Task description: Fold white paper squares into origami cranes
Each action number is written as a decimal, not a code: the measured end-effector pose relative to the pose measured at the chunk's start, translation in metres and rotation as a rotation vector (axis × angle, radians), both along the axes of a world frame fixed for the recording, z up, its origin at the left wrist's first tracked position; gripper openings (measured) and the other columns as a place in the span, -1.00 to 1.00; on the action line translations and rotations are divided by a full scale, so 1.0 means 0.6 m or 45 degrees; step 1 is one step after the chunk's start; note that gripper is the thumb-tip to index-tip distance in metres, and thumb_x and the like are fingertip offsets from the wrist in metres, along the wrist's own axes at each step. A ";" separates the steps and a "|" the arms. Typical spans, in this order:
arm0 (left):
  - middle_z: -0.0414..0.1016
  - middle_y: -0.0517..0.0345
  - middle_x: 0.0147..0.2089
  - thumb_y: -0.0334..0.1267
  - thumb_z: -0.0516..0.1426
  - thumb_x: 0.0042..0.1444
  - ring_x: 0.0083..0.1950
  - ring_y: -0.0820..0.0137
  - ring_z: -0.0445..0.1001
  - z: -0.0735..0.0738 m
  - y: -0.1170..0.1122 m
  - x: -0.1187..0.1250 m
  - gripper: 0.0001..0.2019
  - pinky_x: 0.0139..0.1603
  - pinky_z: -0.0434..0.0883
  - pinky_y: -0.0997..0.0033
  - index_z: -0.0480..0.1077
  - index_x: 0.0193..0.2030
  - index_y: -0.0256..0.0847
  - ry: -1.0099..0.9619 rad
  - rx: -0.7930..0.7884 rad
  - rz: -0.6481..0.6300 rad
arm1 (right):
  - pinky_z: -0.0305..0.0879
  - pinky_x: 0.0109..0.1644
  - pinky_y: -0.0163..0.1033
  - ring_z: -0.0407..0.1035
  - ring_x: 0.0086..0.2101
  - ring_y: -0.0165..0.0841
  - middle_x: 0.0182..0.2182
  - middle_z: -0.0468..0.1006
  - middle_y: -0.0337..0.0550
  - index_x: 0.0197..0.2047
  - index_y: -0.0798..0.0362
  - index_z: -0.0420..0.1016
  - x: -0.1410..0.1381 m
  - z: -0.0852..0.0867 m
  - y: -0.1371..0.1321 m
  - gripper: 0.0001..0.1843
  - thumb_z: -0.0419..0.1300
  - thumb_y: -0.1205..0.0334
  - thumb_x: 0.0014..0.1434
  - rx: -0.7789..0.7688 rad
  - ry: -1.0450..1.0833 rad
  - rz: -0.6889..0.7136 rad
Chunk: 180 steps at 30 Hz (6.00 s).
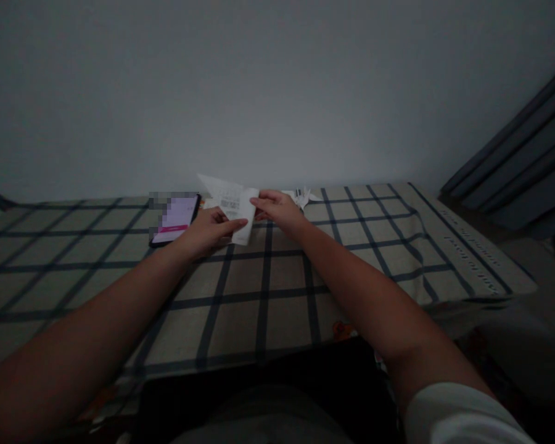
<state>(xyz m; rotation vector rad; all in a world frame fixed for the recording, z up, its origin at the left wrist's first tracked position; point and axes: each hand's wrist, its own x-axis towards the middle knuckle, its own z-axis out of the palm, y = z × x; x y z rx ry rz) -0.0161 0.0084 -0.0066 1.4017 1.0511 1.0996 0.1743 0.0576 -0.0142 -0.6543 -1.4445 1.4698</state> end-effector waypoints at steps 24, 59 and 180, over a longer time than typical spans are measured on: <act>0.66 -0.07 -0.12 0.04 0.33 0.05 -0.30 0.30 0.63 -0.006 0.006 -0.002 -0.56 -0.39 0.62 0.38 0.56 -0.13 -0.33 -0.161 0.115 0.185 | 0.35 -0.29 -0.32 0.37 -0.38 -0.45 -0.37 0.56 -0.23 -0.24 0.09 0.56 -0.011 -0.003 -0.004 -0.60 0.42 -0.03 -0.04 0.004 -0.048 -0.183; 0.66 -0.06 -0.04 -0.12 0.36 -0.01 -0.22 0.21 0.66 -0.010 -0.011 0.013 -0.52 -0.27 0.66 0.25 0.51 0.06 -0.23 -0.002 0.224 0.195 | 0.12 -0.33 -0.25 0.16 -0.48 -0.43 -0.53 0.23 -0.36 -0.29 -0.01 0.25 -0.034 -0.008 -0.039 -0.71 0.07 -0.04 0.32 0.634 -0.509 -0.587; 0.67 -0.13 -0.05 -0.06 0.37 0.01 -0.15 0.21 0.63 -0.023 0.009 -0.008 -0.56 -0.18 0.52 0.29 0.59 -0.02 -0.29 0.047 0.098 0.042 | 0.31 -0.40 -0.35 0.31 -0.53 -0.50 -0.59 0.40 -0.34 -0.36 0.04 0.38 -0.019 0.006 -0.030 -0.63 0.23 -0.10 0.23 0.259 -0.307 -0.282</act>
